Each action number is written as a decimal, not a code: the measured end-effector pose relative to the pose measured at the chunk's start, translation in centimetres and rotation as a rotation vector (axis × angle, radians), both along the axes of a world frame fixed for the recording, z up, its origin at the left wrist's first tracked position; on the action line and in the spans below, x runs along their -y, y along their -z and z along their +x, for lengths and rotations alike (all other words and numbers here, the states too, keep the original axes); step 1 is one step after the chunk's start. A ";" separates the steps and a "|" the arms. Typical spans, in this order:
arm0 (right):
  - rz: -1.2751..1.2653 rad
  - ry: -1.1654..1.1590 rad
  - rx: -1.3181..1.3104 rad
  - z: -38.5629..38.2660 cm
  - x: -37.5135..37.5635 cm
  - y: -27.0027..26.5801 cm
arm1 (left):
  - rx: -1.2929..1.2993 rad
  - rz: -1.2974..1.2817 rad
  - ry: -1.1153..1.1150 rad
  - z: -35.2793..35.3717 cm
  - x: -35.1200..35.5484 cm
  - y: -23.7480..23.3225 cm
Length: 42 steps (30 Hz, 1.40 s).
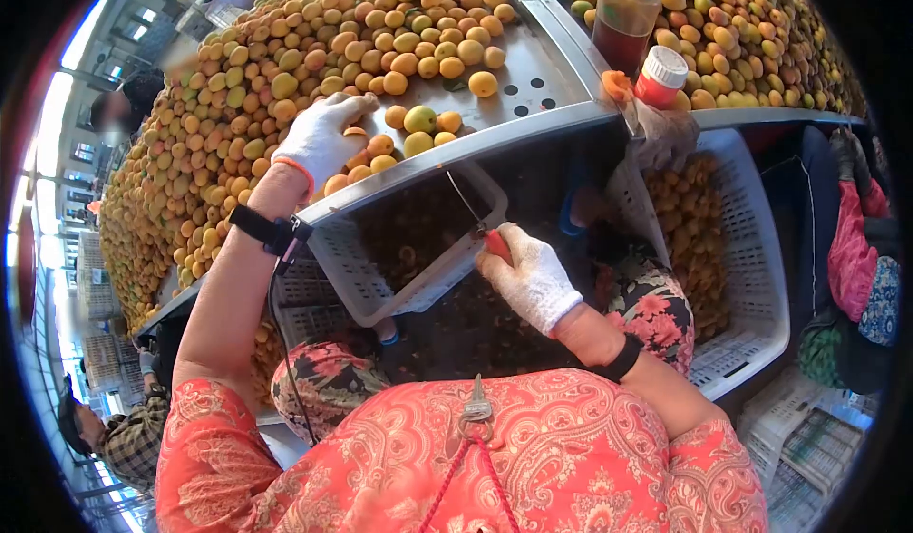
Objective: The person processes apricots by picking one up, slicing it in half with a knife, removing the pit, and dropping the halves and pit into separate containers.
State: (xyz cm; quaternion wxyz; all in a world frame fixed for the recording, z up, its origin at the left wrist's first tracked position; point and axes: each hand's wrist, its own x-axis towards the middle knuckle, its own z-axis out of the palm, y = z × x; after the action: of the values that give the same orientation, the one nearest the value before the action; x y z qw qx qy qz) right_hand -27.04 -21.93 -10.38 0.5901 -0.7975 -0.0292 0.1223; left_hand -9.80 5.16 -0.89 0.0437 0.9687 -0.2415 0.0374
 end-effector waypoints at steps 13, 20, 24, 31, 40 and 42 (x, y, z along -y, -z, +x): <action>0.276 -0.093 -0.050 -1.2 1.8 -5.0 | -0.289 -0.120 -0.206 -2.3 2.7 -1.8; 0.414 -0.121 0.150 -3.9 0.1 -9.8 | -0.770 -1.511 -0.158 -15.5 5.5 -6.3; 0.173 -0.169 0.280 -5.9 -0.8 -12.1 | -0.706 -1.767 -0.118 -20.7 7.0 -6.9; 0.105 -0.226 0.343 -8.8 -1.8 -14.9 | -0.519 -1.802 -0.138 -24.4 7.5 -7.0; -0.005 -0.227 0.361 -10.3 -2.4 -16.2 | -0.356 -1.782 -0.131 -26.2 7.5 -7.6; -0.016 -0.226 0.364 -10.4 -2.6 -16.2 | -0.351 -1.792 -0.160 -26.5 7.7 -7.6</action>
State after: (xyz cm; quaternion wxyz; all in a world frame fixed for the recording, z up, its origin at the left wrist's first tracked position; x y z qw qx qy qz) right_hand -37.49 -19.30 5.80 0.5512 -0.8027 -0.2237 0.0421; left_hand -36.27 -2.51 6.76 0.8121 0.5781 -0.0441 0.0661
